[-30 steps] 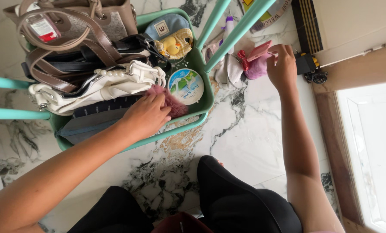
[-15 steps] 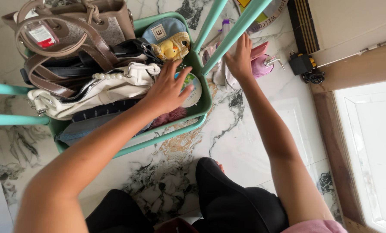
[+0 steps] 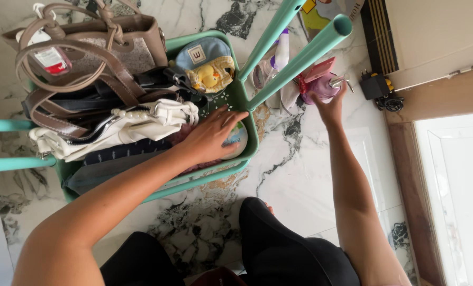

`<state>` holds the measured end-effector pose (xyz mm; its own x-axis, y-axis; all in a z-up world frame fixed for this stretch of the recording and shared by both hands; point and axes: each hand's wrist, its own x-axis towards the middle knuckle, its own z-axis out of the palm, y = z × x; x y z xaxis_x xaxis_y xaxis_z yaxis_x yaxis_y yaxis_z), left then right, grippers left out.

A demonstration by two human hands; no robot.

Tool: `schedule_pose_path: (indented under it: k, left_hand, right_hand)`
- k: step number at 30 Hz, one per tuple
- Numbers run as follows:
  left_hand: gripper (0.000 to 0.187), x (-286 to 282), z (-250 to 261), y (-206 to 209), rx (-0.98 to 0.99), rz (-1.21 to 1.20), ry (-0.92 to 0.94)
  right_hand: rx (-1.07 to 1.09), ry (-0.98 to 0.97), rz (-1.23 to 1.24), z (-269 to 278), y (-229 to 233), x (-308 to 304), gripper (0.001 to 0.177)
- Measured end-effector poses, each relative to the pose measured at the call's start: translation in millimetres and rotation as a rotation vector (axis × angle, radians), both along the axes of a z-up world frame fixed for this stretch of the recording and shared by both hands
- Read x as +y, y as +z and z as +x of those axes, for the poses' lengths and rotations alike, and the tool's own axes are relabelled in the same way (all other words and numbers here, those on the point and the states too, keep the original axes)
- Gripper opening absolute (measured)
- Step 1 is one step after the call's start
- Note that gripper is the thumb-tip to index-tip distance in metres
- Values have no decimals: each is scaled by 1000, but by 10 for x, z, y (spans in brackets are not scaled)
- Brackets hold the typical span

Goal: The person assembles a light green plastic rolling cart by attaching legs and wheels, then places several personal items including bags, a phone, and a bath sponge onto the cart's tray.

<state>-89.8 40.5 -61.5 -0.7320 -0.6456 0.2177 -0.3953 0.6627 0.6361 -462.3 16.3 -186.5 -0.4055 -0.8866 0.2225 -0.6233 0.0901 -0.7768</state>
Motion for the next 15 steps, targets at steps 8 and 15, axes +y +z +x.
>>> schedule_pose_path:
  k: [8,15]
  left_hand:
    - [48,-108,147,394,127,-7,101]
    - [43,-414,262,263,269,228,89]
  right_hand:
    - [21,-82,62,166,175,1,67]
    - [-91,202,-170,489,1030,675,68]
